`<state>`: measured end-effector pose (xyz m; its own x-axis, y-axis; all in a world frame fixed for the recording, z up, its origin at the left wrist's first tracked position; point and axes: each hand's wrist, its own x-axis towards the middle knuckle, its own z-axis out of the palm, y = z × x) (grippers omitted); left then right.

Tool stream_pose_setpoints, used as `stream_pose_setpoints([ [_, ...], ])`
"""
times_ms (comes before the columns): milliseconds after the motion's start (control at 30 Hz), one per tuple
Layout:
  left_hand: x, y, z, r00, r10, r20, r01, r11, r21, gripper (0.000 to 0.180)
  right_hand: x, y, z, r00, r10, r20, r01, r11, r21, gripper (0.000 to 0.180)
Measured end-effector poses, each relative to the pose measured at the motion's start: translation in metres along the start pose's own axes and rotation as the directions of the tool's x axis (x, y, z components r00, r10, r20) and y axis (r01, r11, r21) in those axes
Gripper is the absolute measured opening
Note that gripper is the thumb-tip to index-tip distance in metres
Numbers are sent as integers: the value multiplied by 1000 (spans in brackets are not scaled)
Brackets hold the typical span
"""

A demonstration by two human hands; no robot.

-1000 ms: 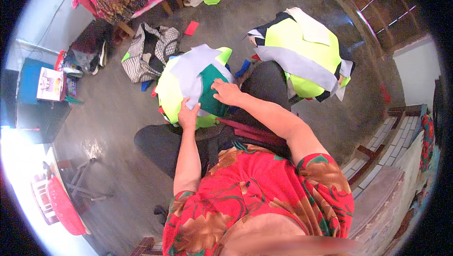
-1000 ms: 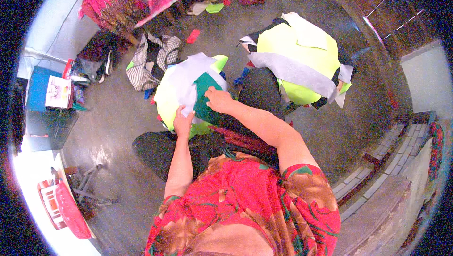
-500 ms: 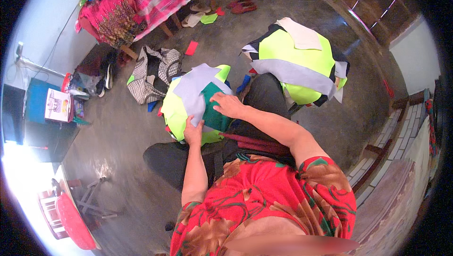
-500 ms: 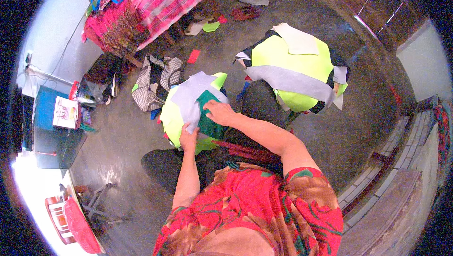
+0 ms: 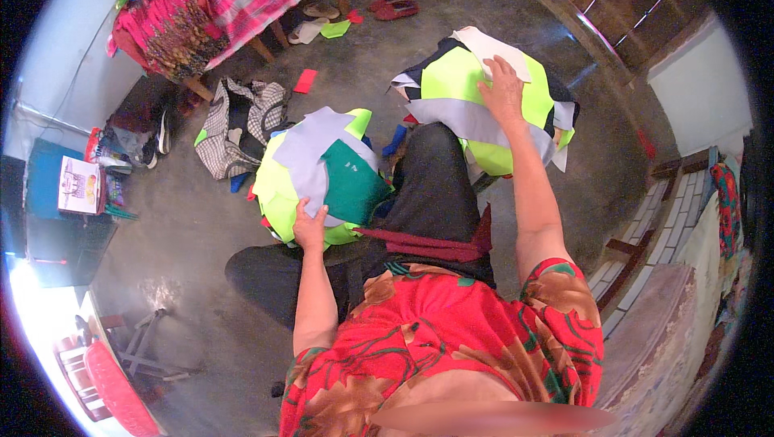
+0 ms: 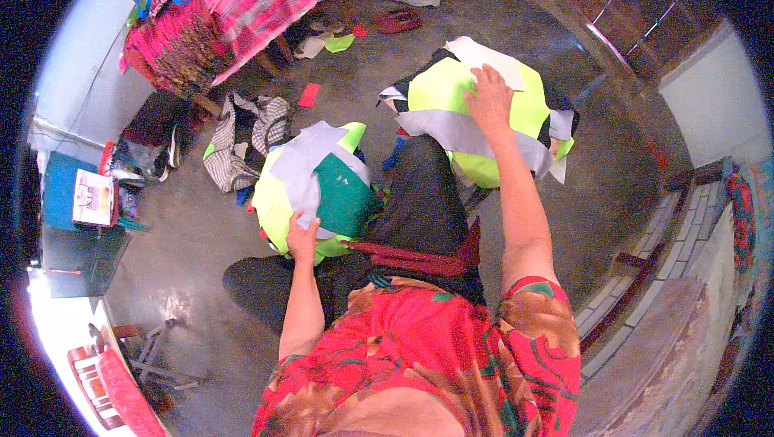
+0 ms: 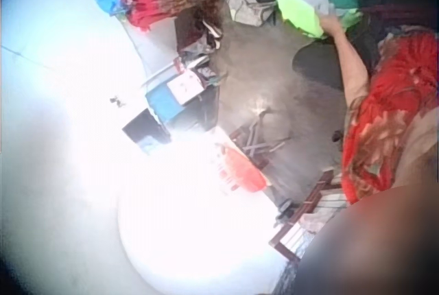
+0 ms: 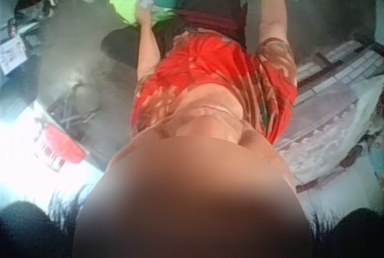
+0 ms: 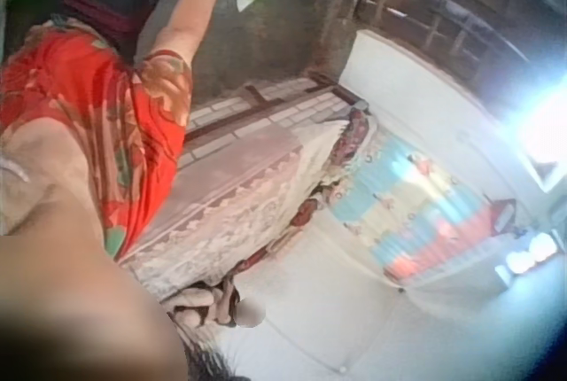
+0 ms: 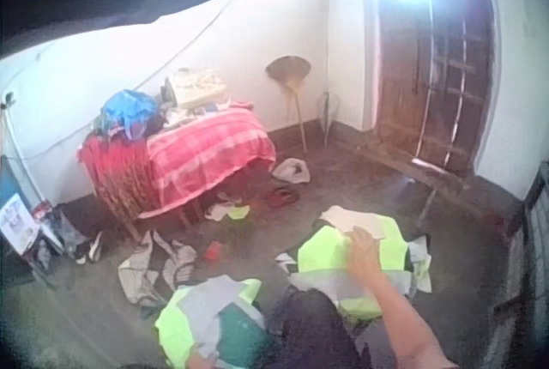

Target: The person sits on the floor and sorts through a pile of colorful fabric pieces, picking them up one by one, inspecting them, and placing them into a separate stack. The person handles various colors including green, red, blue, gray, and black.

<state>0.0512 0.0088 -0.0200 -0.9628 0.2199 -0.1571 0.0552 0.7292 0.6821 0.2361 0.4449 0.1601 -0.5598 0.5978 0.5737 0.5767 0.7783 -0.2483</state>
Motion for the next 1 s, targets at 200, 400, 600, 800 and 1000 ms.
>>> stream_pose_setpoints([
  [200, -5, 13, -8, 998, -60, 24, 59, 998, 16, 52, -1, 19, 8, 987, 72, 142, -59, 994, -96, 28],
  [400, -4, 10, -9, 997, -69, 24, 70, 997, -16, 53, -3, 24, 22, 996, 85, 20, -82, 991, -110, 17],
  [600, 1, -14, 5, 981, 158, -110, -162, 987, -23, 49, 8, 28, 22, 975, 221, 13, -220, 972, -89, 14],
  [800, -1, 15, -6, 998, -46, 33, 45, 999, 4, 53, 46, 48, 7, 910, 387, -150, -315, 879, 359, 18],
  [1000, -5, 18, -14, 995, -96, 37, 96, 995, -6, 52, 79, -46, -36, 934, 282, -219, -65, 737, 673, 15],
])
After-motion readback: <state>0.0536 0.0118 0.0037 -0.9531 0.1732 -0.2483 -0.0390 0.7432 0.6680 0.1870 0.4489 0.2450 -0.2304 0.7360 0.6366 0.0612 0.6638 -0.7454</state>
